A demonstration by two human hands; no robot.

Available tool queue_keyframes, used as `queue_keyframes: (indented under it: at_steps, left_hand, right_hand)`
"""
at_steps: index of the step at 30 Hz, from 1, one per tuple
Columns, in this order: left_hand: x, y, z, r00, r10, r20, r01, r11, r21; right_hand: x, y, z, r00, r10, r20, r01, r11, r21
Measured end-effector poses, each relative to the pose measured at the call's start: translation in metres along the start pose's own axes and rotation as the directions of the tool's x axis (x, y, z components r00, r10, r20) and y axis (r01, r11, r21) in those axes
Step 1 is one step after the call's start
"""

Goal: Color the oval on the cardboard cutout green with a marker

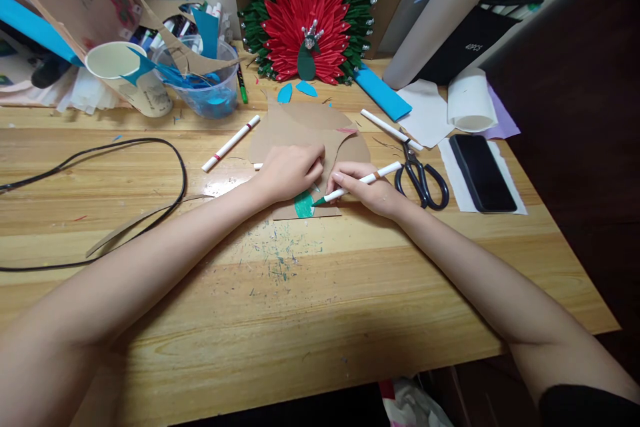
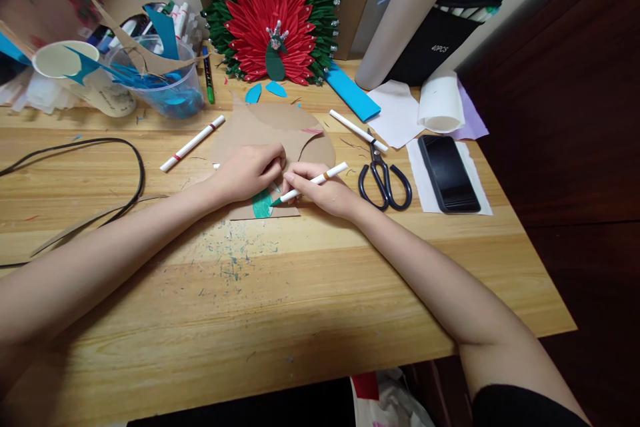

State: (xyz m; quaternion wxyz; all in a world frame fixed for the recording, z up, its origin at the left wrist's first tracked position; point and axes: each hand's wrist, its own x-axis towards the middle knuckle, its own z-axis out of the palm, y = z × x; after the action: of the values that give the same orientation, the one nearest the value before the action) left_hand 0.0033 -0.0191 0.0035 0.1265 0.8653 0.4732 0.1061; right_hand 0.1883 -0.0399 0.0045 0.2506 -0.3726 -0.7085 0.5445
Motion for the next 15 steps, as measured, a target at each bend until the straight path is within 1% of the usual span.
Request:
queue_keyframes:
  at_steps: [9, 15]
  left_hand:
    - [-0.0004, 0.001, -0.0016, 1.0, -0.01, 0.001, 0.01, 1.0, 0.015]
    - [-0.0005, 0.0, -0.0009, 1.0, 0.001, -0.006, -0.001, 1.0, -0.008]
  right_hand:
    - [0.0003, 0.0009, -0.0003, 1.0, -0.001, -0.003, 0.001, 1.0, 0.003]
    - [0.0009, -0.0004, -0.0004, 1.0, -0.014, 0.002, 0.014, 1.0, -0.001]
